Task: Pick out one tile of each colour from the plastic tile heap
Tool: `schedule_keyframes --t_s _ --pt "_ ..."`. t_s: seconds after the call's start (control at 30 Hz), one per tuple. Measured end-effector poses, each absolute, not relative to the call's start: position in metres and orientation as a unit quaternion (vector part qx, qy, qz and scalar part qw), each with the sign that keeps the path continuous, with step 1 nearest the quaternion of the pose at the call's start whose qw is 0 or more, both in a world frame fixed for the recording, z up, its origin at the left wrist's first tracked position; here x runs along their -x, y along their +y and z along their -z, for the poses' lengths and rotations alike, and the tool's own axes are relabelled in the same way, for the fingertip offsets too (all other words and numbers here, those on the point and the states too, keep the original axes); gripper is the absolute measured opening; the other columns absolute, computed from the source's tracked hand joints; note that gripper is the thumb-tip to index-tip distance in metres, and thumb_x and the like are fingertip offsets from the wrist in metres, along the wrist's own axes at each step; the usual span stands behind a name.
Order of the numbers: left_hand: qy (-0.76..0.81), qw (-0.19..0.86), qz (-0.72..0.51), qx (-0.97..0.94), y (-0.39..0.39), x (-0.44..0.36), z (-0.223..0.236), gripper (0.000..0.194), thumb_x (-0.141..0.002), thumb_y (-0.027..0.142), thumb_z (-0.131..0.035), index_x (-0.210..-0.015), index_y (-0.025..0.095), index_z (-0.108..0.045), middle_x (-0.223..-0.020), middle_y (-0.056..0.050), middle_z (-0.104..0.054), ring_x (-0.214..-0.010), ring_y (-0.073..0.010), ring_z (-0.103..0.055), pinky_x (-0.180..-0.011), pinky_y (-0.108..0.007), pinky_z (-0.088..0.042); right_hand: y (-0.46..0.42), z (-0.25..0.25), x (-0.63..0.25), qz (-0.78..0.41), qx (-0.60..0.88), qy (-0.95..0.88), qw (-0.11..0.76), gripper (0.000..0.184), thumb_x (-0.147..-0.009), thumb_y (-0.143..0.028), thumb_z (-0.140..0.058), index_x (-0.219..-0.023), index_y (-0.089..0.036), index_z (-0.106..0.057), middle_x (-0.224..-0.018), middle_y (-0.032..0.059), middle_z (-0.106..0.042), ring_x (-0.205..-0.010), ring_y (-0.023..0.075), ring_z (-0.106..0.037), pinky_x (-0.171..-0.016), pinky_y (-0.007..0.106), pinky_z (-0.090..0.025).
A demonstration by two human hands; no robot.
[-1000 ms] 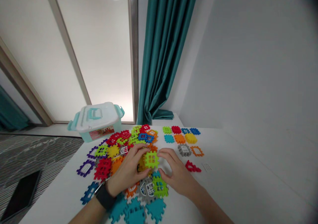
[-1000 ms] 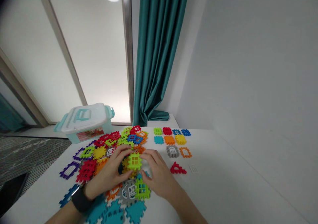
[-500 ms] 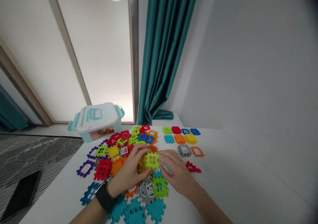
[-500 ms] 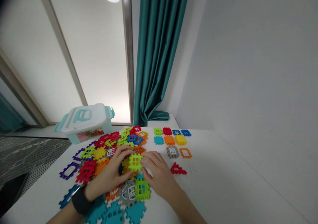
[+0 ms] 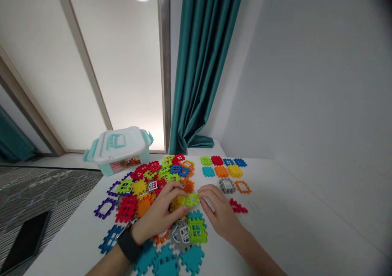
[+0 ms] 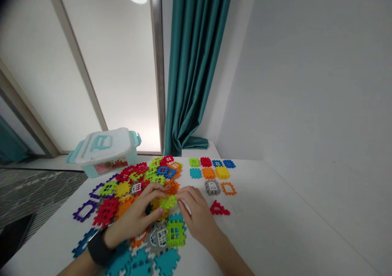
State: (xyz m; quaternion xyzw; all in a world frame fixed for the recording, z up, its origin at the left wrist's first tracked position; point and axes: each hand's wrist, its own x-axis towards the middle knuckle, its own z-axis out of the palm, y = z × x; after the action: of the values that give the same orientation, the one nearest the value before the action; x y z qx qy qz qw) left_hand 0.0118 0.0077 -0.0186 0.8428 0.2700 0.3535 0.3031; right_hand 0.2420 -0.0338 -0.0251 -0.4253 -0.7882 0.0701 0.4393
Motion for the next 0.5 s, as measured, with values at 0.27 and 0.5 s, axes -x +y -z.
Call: schedule_keyframes --t_s 0.27,0.5 --pt "0.283 0.323 -0.379 -0.82 0.009 -0.017 0.016 0.011 -0.096 0.026 -0.059 -0.088 0.02 -0.063 -0.112 -0.007 -0.059 -0.107 -0.022 -0.059 -0.099 -0.037 -0.047 -0.035 0.026 -0.234 -0.185 0.463 -0.741 0.45 0.013 -0.097 -0.018 -0.049 -0.101 -0.023 -0.06 -0.094 0.0042 -0.066 -0.09 0.0197 -0.065 -0.081 0.031 -0.052" --pt "0.297 0.371 -0.397 -0.785 0.009 -0.02 0.014 0.02 -0.098 0.033 -0.059 -0.084 0.02 -0.064 -0.11 -0.007 -0.061 -0.106 -0.0222 -0.061 -0.1 -0.04 -0.048 -0.037 0.03 -0.23 -0.226 0.489 -0.71 0.454 0.03 -0.093 -0.023 -0.053 -0.122 -0.023 -0.059 -0.095 0.004 -0.069 -0.092 0.0206 -0.067 -0.086 0.033 -0.054"
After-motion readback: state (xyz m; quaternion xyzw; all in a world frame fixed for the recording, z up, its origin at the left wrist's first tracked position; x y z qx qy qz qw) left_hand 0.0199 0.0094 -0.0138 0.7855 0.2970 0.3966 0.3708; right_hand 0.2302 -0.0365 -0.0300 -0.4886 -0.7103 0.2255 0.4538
